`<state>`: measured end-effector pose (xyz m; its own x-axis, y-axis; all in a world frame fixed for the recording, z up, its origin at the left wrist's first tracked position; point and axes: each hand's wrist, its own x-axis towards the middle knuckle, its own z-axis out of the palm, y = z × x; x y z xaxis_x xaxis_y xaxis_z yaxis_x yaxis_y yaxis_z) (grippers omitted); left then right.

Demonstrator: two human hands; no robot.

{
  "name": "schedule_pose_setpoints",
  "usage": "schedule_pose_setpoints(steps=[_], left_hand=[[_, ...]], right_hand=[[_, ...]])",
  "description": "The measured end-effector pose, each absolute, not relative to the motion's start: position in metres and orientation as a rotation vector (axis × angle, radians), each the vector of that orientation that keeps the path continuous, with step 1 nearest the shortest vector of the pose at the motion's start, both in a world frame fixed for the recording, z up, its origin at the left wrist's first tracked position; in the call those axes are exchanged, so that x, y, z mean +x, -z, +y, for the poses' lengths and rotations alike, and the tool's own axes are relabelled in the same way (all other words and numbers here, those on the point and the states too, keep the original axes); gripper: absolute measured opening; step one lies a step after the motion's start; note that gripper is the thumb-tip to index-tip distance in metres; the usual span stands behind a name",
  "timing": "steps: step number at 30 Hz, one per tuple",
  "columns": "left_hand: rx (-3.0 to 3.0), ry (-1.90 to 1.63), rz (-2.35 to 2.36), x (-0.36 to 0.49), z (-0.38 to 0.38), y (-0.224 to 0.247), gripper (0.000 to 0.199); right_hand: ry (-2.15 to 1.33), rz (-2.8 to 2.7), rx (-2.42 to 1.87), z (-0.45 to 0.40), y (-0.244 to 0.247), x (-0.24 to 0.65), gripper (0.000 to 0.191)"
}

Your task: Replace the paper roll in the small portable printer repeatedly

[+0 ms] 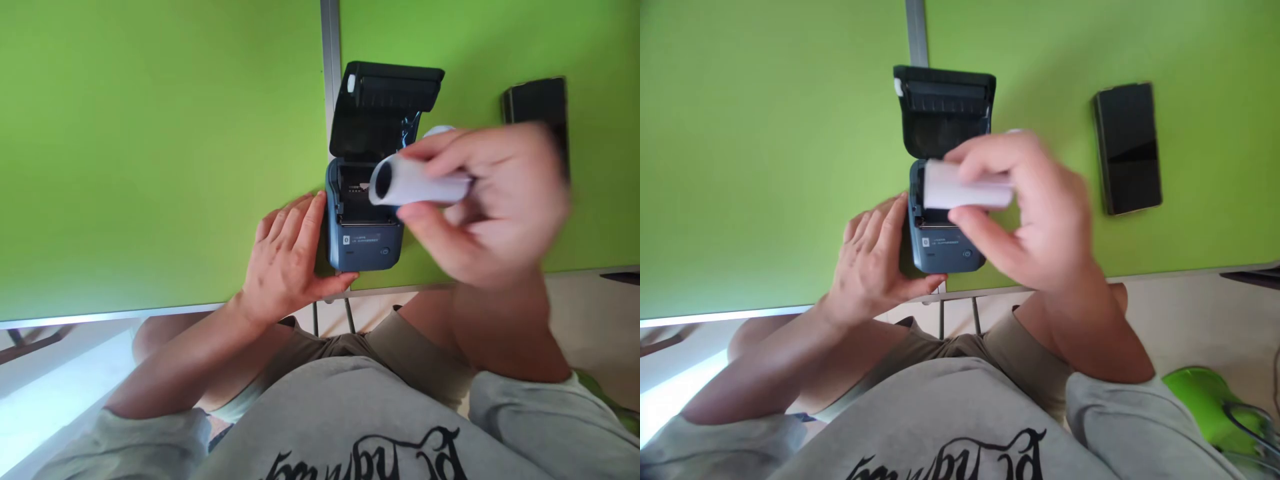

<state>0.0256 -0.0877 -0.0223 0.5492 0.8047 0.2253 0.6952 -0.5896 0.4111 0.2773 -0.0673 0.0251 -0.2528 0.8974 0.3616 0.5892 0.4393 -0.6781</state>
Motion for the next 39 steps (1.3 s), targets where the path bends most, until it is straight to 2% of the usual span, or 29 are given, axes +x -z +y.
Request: schedule_pose_setpoints(steps=[2,8,20,30,36,39], left_hand=[[2.514,-0.573,1.245,0.026,-0.088,0.022,0.103],[2.500,-0.585,1.244,0.026,-0.088,0.023,0.102],[2.474,-0.563,1.229,0.024,-0.089,0.022,0.097],[2.471,-0.522,1.243,0.025,-0.088,0.021,0.103],[2.472,-0.554,1.234,0.025,-0.088,0.021,0.100],[2.468,-0.553,1.236,0.025,-0.088,0.021,0.100]], right_hand=[[-0.509,-2.002,-1.143,-0.069,-0.031,0.257,0.017],[-0.269,-2.078,-1.191,-0.059,-0.027,0.249,0.027],[-0.458,-2.196,-1.466,-0.057,-0.036,0.249,0.014],[-0.555,-2.187,-1.485,-0.049,-0.037,0.249,0.031],[-0.517,-2.181,-1.504,-0.050,-0.038,0.246,0.014],[-0.453,-2.127,-1.504,-0.053,-0.039,0.243,0.017]])
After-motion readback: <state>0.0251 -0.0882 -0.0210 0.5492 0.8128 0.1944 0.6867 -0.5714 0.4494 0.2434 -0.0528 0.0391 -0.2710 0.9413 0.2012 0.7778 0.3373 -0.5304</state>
